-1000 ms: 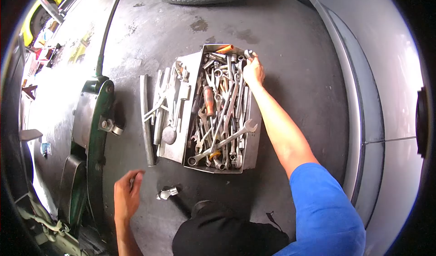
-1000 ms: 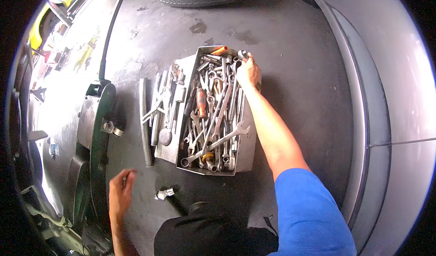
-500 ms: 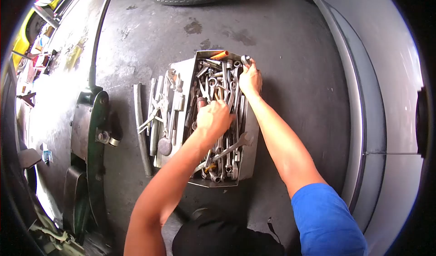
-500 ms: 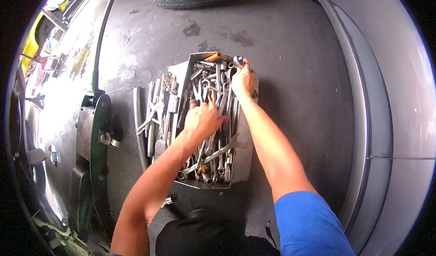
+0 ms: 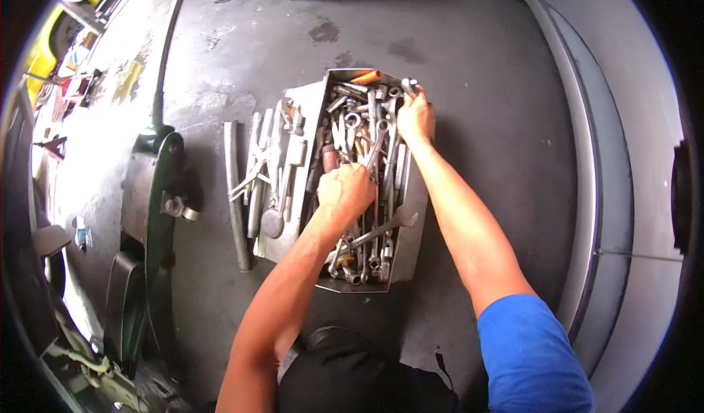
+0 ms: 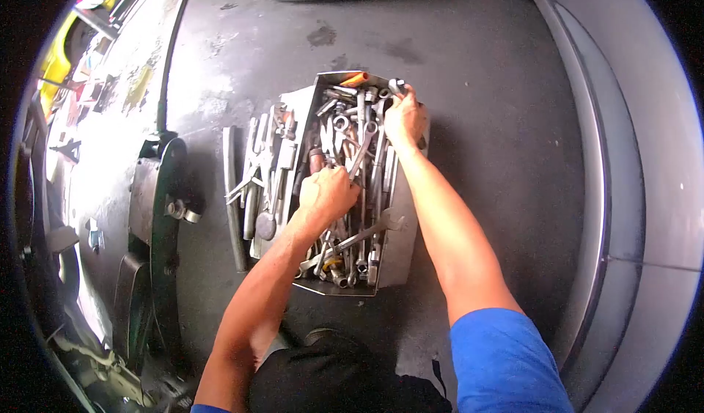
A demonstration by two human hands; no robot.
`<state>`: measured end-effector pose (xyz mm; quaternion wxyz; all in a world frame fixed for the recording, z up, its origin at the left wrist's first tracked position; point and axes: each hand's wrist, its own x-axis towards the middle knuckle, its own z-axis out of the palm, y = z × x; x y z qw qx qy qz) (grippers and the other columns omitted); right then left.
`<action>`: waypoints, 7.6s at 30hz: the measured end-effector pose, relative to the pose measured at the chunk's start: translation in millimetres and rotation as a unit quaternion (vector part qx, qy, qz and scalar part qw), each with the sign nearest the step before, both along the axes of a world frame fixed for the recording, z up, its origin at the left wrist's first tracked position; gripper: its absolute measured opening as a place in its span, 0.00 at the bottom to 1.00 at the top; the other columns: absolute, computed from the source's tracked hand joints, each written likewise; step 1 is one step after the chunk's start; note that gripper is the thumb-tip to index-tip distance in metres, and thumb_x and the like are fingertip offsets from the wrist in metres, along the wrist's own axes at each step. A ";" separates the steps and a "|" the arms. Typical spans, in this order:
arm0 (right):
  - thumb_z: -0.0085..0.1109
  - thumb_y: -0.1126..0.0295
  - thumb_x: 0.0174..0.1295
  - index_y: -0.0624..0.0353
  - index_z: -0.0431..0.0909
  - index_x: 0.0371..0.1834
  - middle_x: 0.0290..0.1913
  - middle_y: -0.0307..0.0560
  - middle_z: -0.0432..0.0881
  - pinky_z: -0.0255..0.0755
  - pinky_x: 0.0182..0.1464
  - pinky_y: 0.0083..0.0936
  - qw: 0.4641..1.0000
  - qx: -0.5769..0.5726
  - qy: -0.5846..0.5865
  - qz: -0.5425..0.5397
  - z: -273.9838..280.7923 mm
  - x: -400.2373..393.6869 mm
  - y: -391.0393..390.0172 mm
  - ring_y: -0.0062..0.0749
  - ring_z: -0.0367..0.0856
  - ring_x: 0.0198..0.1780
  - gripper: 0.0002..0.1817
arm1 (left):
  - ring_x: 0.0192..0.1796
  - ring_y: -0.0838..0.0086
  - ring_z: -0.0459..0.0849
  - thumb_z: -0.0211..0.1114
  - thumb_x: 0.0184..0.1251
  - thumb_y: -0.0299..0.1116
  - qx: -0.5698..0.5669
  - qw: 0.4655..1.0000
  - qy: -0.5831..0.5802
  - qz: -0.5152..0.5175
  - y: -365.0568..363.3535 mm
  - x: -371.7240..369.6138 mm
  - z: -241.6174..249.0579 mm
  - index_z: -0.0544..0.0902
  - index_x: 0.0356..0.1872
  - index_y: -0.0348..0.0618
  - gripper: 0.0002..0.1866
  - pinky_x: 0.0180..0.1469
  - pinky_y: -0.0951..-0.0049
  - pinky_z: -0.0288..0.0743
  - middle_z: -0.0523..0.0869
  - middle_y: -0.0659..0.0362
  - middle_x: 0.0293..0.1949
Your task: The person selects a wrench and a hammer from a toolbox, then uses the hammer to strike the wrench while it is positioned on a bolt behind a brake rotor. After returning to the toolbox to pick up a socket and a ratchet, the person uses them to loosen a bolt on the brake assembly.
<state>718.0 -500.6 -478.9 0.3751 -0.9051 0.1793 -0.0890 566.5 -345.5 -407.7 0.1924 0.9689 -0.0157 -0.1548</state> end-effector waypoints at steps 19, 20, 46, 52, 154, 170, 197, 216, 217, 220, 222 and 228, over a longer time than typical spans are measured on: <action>0.52 0.57 0.75 0.49 0.72 0.70 0.57 0.53 0.86 0.67 0.67 0.52 0.999 -0.028 0.020 -0.004 3.3 -1.5 2.1 0.53 0.77 0.64 0.23 | 0.46 0.46 0.89 0.64 0.73 0.50 0.084 0.983 -0.069 0.150 136.5 19.3 -1.9 0.86 0.45 0.41 0.20 0.50 0.52 0.81 0.90 0.43 0.38; 0.51 0.57 0.76 0.49 0.71 0.71 0.57 0.51 0.86 0.66 0.67 0.52 1.000 -0.022 0.021 0.003 4.4 -1.3 1.6 0.53 0.76 0.64 0.23 | 0.46 0.48 0.89 0.63 0.73 0.50 0.062 0.981 -0.106 0.150 129.1 18.1 -0.7 0.86 0.44 0.41 0.20 0.50 0.52 0.81 0.90 0.44 0.38; 0.50 0.55 0.77 0.52 0.70 0.72 0.64 0.44 0.83 0.62 0.70 0.57 1.000 -0.017 0.025 0.009 2.0 -0.3 1.0 0.51 0.72 0.68 0.25 | 0.47 0.50 0.90 0.61 0.73 0.42 -0.004 0.987 -0.160 0.028 -10.8 45.7 -31.7 0.76 0.63 0.37 0.24 0.44 0.56 0.85 0.82 0.45 0.62; 0.51 0.56 0.76 0.52 0.70 0.72 0.64 0.48 0.82 0.62 0.70 0.57 0.999 0.003 0.033 0.013 1.2 0.8 -0.2 0.53 0.73 0.68 0.25 | 0.43 0.51 0.91 0.63 0.69 0.35 0.144 0.977 -0.142 -0.066 -29.1 72.4 -42.1 0.74 0.61 0.25 0.26 0.40 0.59 0.86 0.74 0.33 0.60; 0.50 0.56 0.76 0.56 0.70 0.71 0.56 0.66 0.83 0.68 0.66 0.52 0.999 -0.021 -0.008 0.027 -18.7 11.6 -7.5 0.61 0.76 0.63 0.25 | 0.50 0.46 0.88 0.49 0.81 0.52 -0.116 0.987 -0.032 0.109 13.1 82.9 -23.7 0.79 0.60 0.37 0.27 0.54 0.50 0.81 0.87 0.41 0.52; 0.50 0.57 0.77 0.57 0.73 0.67 0.57 0.58 0.85 0.67 0.66 0.52 0.999 -0.022 0.004 0.029 -6.7 4.7 -4.0 0.58 0.75 0.64 0.22 | 0.57 0.46 0.87 0.50 0.77 0.63 -0.029 0.997 -0.065 0.010 14.1 26.2 -27.6 0.75 0.68 0.34 0.38 0.58 0.56 0.82 0.72 0.35 0.71; 0.50 0.55 0.77 0.51 0.71 0.71 0.63 0.53 0.82 0.63 0.69 0.53 1.000 -0.011 0.022 0.008 -6.0 4.5 -3.1 0.54 0.73 0.67 0.24 | 0.37 0.59 0.90 0.66 0.73 0.40 -0.151 0.979 -0.119 0.063 61.1 71.3 1.5 0.85 0.42 0.33 0.16 0.40 0.64 0.79 0.89 0.45 0.32; 0.49 0.53 0.77 0.51 0.71 0.70 0.56 0.66 0.83 0.73 0.62 0.54 0.998 -0.057 -0.005 0.013 -26.4 13.3 -9.5 0.61 0.79 0.61 0.24 | 0.17 0.91 0.67 0.71 0.71 0.29 -0.605 0.737 -0.106 0.283 69.4 -42.3 16.8 0.80 0.53 0.42 0.14 0.16 0.86 0.61 0.87 0.63 0.38; 0.49 0.53 0.77 0.51 0.71 0.70 0.55 0.66 0.82 0.73 0.62 0.54 0.998 -0.057 -0.007 0.015 -25.8 12.6 -9.5 0.61 0.80 0.60 0.24 | 0.17 0.91 0.67 0.71 0.71 0.29 -0.617 0.728 -0.103 0.280 68.8 -44.4 17.6 0.80 0.53 0.42 0.13 0.16 0.86 0.62 0.88 0.60 0.42; 0.48 0.53 0.77 0.51 0.71 0.70 0.55 0.67 0.83 0.72 0.63 0.55 0.998 -0.051 -0.007 0.021 -25.9 12.4 -10.4 0.61 0.79 0.61 0.24 | 0.17 0.90 0.67 0.67 0.74 0.27 -0.658 0.701 -0.090 0.260 69.3 -47.6 19.2 0.77 0.54 0.41 0.13 0.16 0.86 0.62 0.88 0.51 0.56; 0.48 0.52 0.77 0.51 0.70 0.70 0.55 0.67 0.83 0.71 0.64 0.55 0.998 -0.054 -0.001 0.021 -26.8 13.6 -10.9 0.61 0.78 0.62 0.24 | 0.17 0.90 0.67 0.67 0.74 0.27 -0.663 0.696 -0.089 0.260 69.1 -49.5 20.0 0.77 0.54 0.41 0.13 0.16 0.86 0.62 0.87 0.50 0.57; 0.47 0.53 0.77 0.52 0.71 0.70 0.56 0.64 0.84 0.70 0.64 0.54 0.998 -0.054 0.000 0.021 -20.9 10.4 -8.3 0.60 0.78 0.62 0.24 | 0.16 0.90 0.67 0.70 0.72 0.31 -0.634 0.707 -0.075 0.306 69.3 -50.3 12.9 0.81 0.54 0.40 0.13 0.15 0.85 0.59 0.88 0.59 0.41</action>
